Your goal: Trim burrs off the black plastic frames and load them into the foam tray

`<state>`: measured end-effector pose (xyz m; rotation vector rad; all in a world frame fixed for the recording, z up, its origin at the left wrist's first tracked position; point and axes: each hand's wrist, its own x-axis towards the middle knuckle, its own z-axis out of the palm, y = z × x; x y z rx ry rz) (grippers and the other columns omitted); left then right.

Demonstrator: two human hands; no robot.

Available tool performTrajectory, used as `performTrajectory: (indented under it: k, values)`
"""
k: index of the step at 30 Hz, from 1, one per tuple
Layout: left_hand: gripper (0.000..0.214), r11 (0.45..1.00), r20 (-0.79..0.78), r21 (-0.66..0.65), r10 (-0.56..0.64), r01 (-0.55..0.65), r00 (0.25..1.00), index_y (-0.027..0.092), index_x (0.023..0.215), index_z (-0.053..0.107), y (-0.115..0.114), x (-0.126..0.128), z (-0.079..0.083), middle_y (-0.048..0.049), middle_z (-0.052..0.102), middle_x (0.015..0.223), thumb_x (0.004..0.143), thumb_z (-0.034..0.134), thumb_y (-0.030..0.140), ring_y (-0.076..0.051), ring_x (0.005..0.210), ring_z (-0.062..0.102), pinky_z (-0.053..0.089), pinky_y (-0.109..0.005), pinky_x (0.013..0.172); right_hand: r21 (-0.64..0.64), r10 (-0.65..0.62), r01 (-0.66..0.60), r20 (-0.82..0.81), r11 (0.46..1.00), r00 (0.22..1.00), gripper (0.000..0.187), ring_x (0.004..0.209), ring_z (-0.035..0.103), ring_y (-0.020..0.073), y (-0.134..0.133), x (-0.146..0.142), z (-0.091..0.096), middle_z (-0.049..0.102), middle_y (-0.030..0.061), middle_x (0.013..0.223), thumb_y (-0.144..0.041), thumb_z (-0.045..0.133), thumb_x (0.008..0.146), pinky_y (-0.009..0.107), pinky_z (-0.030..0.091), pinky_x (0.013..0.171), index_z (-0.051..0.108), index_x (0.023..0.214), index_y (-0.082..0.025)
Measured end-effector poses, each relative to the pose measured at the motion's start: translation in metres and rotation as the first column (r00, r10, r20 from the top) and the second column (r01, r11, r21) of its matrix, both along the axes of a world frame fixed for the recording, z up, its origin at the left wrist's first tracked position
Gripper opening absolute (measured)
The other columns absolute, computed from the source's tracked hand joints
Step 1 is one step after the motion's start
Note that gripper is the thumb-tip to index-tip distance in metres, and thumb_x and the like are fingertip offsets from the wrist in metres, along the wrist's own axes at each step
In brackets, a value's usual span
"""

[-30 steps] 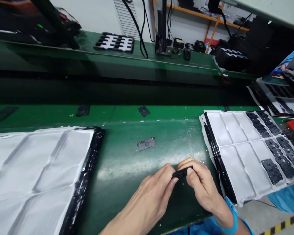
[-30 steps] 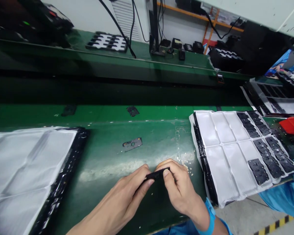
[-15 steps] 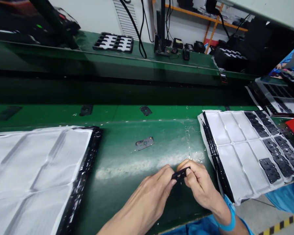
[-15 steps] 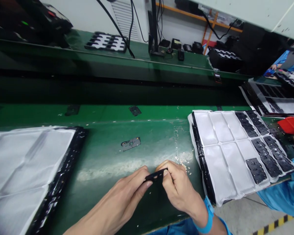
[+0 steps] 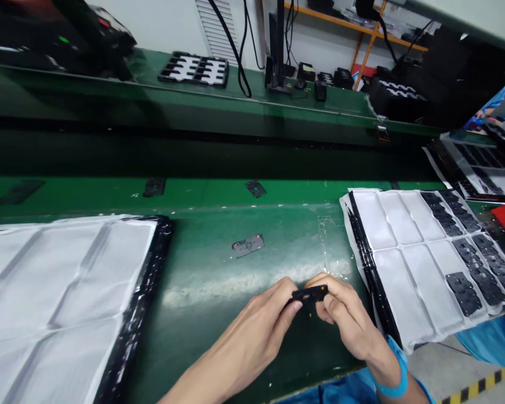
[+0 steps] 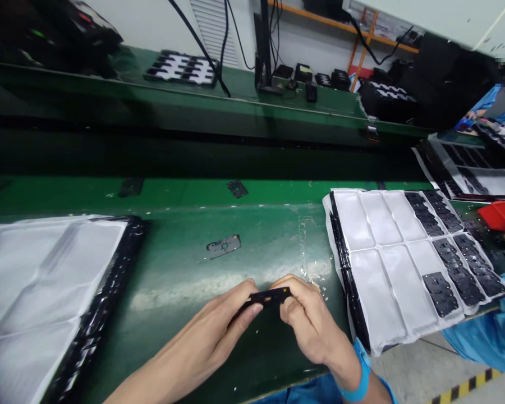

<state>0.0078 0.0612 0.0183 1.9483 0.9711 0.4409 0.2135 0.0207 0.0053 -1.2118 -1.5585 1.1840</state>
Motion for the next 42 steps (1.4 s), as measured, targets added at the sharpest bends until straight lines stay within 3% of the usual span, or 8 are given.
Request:
performTrajectory:
  k: [4,8,13,17,24,32,37,42]
  values:
    - [0.025,0.989,0.117,-0.144,0.039,-0.022,0.992,0.024,0.092,0.052,0.0,0.0,-0.001,0.0006,0.059,0.082,0.109,0.037,0.034,-0.017,0.074,0.058,0.045,-0.029,0.071,-0.085,-0.074,0.074,0.003,0.994,0.997,0.033,0.056,0.041,0.0129,-0.001,-0.001,-0.004,0.044,-0.0055,0.065,-0.034,0.037,0.112,0.028,0.034,0.059,0.061,0.095,-0.019]
    - [0.028,0.939,0.302,-0.338,0.177,-0.068,0.937,0.021,0.097,0.055,-0.005,0.005,-0.009,0.0038,0.054,0.068,0.109,0.034,0.034,-0.014,0.061,0.052,0.042,-0.028,0.066,-0.104,-0.123,0.123,0.011,0.987,0.992,0.035,0.052,0.04,0.0123,-0.005,-0.003,-0.01,0.042,-0.0074,0.06,-0.038,0.036,0.114,0.027,0.035,0.058,0.062,0.101,-0.018]
    - [0.027,0.888,0.397,-0.427,0.356,-0.173,0.846,0.018,0.101,0.059,-0.011,0.017,-0.016,0.0038,0.051,0.074,0.107,0.039,0.035,-0.01,0.054,0.043,0.036,-0.026,0.057,-0.025,-0.163,0.166,0.072,0.986,0.984,0.033,0.057,0.047,0.0129,-0.009,-0.009,-0.014,0.051,-0.0029,0.072,-0.035,0.036,0.114,0.027,0.039,0.058,0.064,0.108,-0.018]
    - [0.029,0.865,0.442,-0.45,0.43,-0.22,0.787,0.018,0.094,0.059,-0.012,0.024,-0.019,0.0012,0.052,0.087,0.106,0.043,0.039,-0.008,0.055,0.039,0.033,-0.024,0.053,0.068,-0.183,0.176,0.117,0.982,0.976,0.033,0.061,0.052,0.0146,-0.011,-0.015,-0.014,0.058,0.0013,0.081,-0.03,0.034,0.114,0.029,0.043,0.061,0.065,0.113,-0.019]
    - [0.027,0.854,0.425,-0.431,0.477,-0.291,0.769,0.018,0.087,0.062,-0.008,0.027,-0.028,0.0001,0.056,0.086,0.103,0.047,0.034,-0.009,0.057,0.039,0.033,-0.023,0.052,0.168,-0.211,0.184,0.154,0.968,0.965,0.032,0.066,0.054,0.0155,-0.015,-0.021,-0.019,0.062,0.0058,0.097,-0.021,0.033,0.112,0.03,0.048,0.066,0.064,0.119,-0.021]
    - [0.017,0.857,0.461,-0.446,0.466,-0.257,0.755,0.018,0.09,0.063,-0.009,0.031,-0.037,0.0004,0.056,0.086,0.097,0.051,0.025,-0.008,0.057,0.041,0.035,-0.023,0.053,0.132,-0.264,0.248,0.124,0.96,0.956,0.03,0.062,0.053,0.0137,-0.015,-0.019,-0.022,0.061,0.0041,0.093,-0.022,0.034,0.113,0.028,0.047,0.061,0.065,0.115,-0.02]
    - [0.016,0.884,0.46,-0.446,0.364,-0.144,0.81,0.017,0.099,0.064,-0.004,0.025,-0.032,0.003,0.053,0.076,0.1,0.053,0.029,-0.009,0.057,0.047,0.039,-0.024,0.058,0.125,-0.281,0.268,0.096,0.955,0.955,0.031,0.058,0.052,0.0118,-0.014,-0.015,-0.02,0.063,0.0059,0.099,-0.023,0.035,0.113,0.027,0.048,0.057,0.065,0.115,-0.02]
    - [0.027,0.905,0.471,-0.388,0.357,-0.174,0.807,0.016,0.091,0.068,0.004,0.026,-0.024,-0.0008,0.057,0.085,0.103,0.052,0.034,-0.008,0.056,0.046,0.041,-0.025,0.058,0.191,-0.279,0.249,0.151,0.95,0.948,0.031,0.063,0.054,0.014,-0.016,-0.013,-0.02,0.062,0.0062,0.098,-0.021,0.034,0.112,0.03,0.05,0.065,0.065,0.119,-0.02]
